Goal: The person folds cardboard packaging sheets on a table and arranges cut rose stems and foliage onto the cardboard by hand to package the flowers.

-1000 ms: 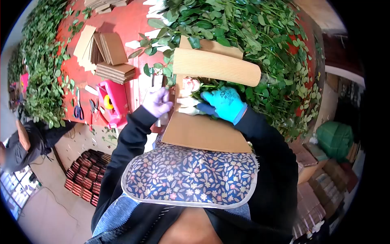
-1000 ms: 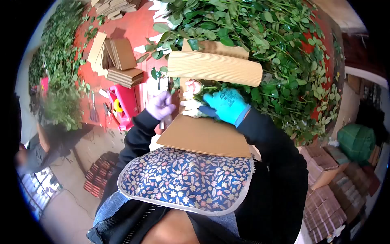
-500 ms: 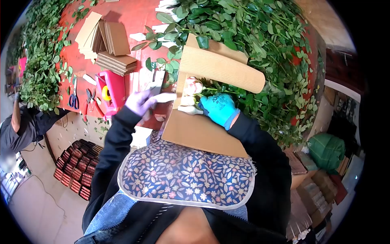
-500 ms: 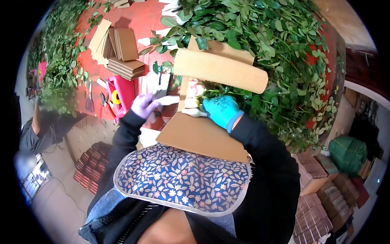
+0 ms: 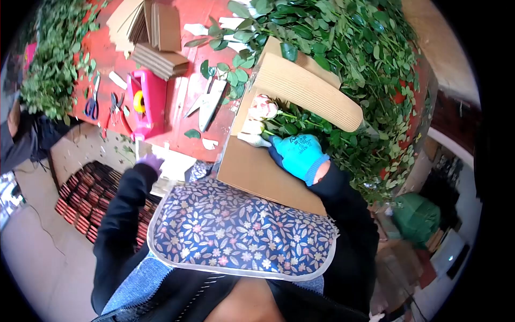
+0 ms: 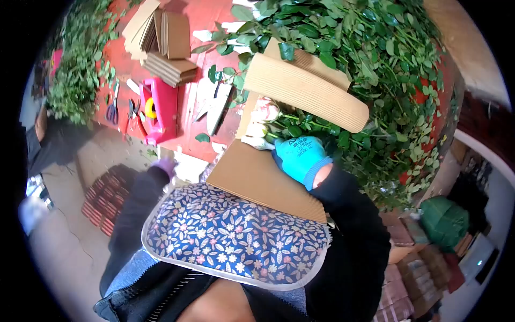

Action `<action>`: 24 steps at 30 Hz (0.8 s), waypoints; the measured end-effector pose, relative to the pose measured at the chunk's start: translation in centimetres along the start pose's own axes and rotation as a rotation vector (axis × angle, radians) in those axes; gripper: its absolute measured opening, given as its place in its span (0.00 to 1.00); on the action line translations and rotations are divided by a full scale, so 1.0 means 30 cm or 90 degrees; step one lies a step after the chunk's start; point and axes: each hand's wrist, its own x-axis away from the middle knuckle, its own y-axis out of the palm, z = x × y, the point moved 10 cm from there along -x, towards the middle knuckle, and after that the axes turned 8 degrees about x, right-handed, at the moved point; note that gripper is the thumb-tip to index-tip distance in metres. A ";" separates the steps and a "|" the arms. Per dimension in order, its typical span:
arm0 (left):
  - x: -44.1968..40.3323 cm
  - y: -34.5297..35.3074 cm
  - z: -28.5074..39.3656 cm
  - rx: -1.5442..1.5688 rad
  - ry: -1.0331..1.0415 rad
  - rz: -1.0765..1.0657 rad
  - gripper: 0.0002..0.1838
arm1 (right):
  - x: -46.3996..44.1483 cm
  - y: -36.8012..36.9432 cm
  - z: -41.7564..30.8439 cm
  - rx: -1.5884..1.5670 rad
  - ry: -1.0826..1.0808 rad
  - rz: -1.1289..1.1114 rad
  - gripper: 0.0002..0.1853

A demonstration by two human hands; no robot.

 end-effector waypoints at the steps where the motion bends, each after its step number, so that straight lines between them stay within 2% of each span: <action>1: -0.017 -0.248 0.162 0.110 0.055 0.037 0.12 | -0.003 0.015 -0.011 0.014 -0.017 -0.016 0.11; 2: -0.008 -0.513 0.319 0.407 0.238 0.122 0.11 | -0.017 0.015 -0.009 0.001 -0.007 -0.018 0.10; 3: -0.015 -0.653 0.405 0.478 0.361 0.261 0.09 | -0.026 0.021 0.003 -0.012 0.004 -0.018 0.10; 4: -0.047 -0.740 0.484 0.531 0.384 0.232 0.10 | -0.032 0.052 0.001 -0.002 -0.068 0.023 0.10; 5: -0.069 -0.813 0.549 0.579 0.411 0.203 0.11 | -0.050 0.076 0.011 -0.016 -0.062 0.009 0.09; 7: -0.159 -0.815 0.629 0.496 0.393 0.171 0.14 | -0.058 0.047 -0.011 0.001 -0.086 0.065 0.09; 8: -0.188 -0.797 0.657 0.481 0.430 0.179 0.17 | -0.065 0.059 -0.011 0.007 -0.081 0.035 0.09; 9: -0.175 -0.813 0.675 0.495 0.382 0.091 0.18 | -0.070 0.069 -0.009 0.008 -0.071 0.007 0.10; 11: -0.219 -0.779 0.686 0.458 0.386 0.065 0.16 | -0.067 0.069 -0.001 -0.020 -0.086 0.045 0.10; 12: -0.248 -0.759 0.683 0.458 0.387 0.069 0.16 | -0.079 0.078 -0.003 -0.006 -0.069 -0.004 0.10; 13: -0.244 -0.760 0.712 0.470 0.478 0.090 0.14 | -0.083 0.094 0.001 0.006 -0.051 -0.054 0.09; 14: -0.233 -0.761 0.735 0.480 0.569 0.109 0.13 | -0.079 0.089 0.000 -0.004 -0.070 -0.011 0.09; 15: -0.213 -0.774 0.735 0.482 0.571 0.111 0.13 | -0.079 0.094 0.000 -0.002 -0.070 -0.013 0.09; 17: -0.145 -0.837 0.727 0.382 0.555 0.232 0.13 | -0.080 0.107 0.004 0.012 -0.060 -0.030 0.09; 18: -0.111 -0.865 0.705 0.418 0.610 0.326 0.15 | -0.078 0.116 0.000 0.015 -0.079 -0.026 0.09; 19: -0.115 -0.862 0.674 0.424 0.595 0.347 0.17 | -0.076 0.127 0.005 0.018 -0.081 -0.030 0.09; 21: -0.096 -0.844 0.628 0.485 0.561 0.294 0.17 | -0.085 0.153 0.008 -0.004 -0.073 -0.073 0.07; 24: -0.092 -0.805 0.583 0.547 0.546 0.306 0.17 | -0.084 0.122 -0.005 -0.010 -0.076 -0.059 0.07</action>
